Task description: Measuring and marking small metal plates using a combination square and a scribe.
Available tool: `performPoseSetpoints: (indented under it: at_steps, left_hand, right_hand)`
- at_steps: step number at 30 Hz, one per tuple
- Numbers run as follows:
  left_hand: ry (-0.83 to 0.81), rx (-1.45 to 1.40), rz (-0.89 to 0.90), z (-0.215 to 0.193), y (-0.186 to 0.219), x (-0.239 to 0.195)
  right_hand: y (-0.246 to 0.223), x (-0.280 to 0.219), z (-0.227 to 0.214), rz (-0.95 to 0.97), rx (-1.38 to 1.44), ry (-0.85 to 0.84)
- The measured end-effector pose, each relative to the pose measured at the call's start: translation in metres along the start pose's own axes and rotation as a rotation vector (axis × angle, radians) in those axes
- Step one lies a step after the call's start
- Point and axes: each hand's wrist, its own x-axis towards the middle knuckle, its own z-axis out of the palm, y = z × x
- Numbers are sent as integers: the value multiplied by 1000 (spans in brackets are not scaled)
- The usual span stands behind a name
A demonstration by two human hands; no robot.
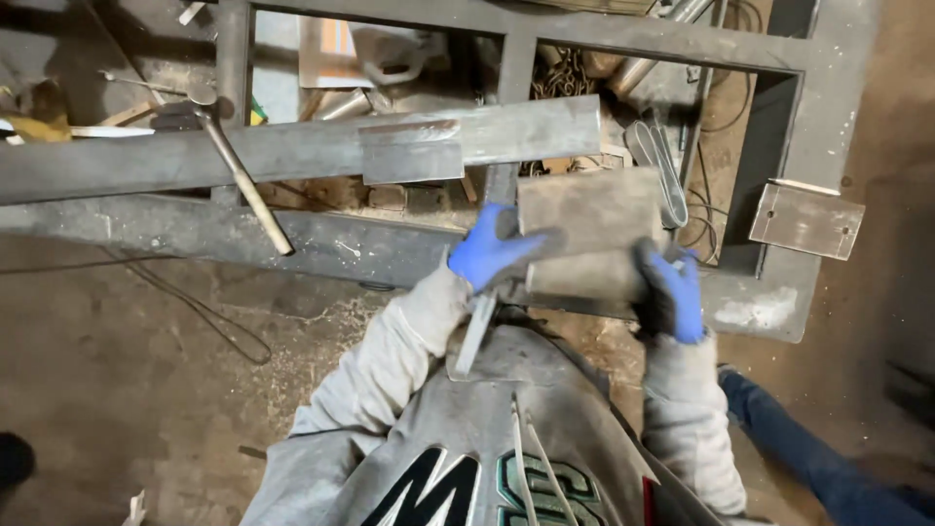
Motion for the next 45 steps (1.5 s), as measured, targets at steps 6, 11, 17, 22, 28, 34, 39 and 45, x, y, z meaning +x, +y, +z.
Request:
performPoseSetpoints:
  at_steps: [6, 11, 17, 22, 28, 34, 39, 45]
  left_hand:
    - [-296, 682, 38, 69, 120, -52]
    - [-34, 932, 18, 30, 133, -76]
    - [390, 828, 12, -41, 178, -115]
    - [525, 1138, 222, -96, 163, -127]
    - [538, 1222, 74, -110, 139, -124]
    - [557, 1285, 139, -115, 116, -99]
    - [562, 1253, 34, -100, 100, -93]
    - [713, 1292, 66, -99, 64, -91]
  right_hand:
    - [48, 3, -136, -45, 268, -47]
    - [15, -36, -12, -324, -490, 29]
    - [61, -10, 39, -128, -223, 69]
    - [104, 33, 37, -113, -417, -1]
    - [85, 53, 41, -134, -610, 123]
    - [42, 27, 73, -277, -1554, 44]
    - [14, 5, 100, -457, -1727, 160]
    - [39, 37, 87, -800, -1504, 33]
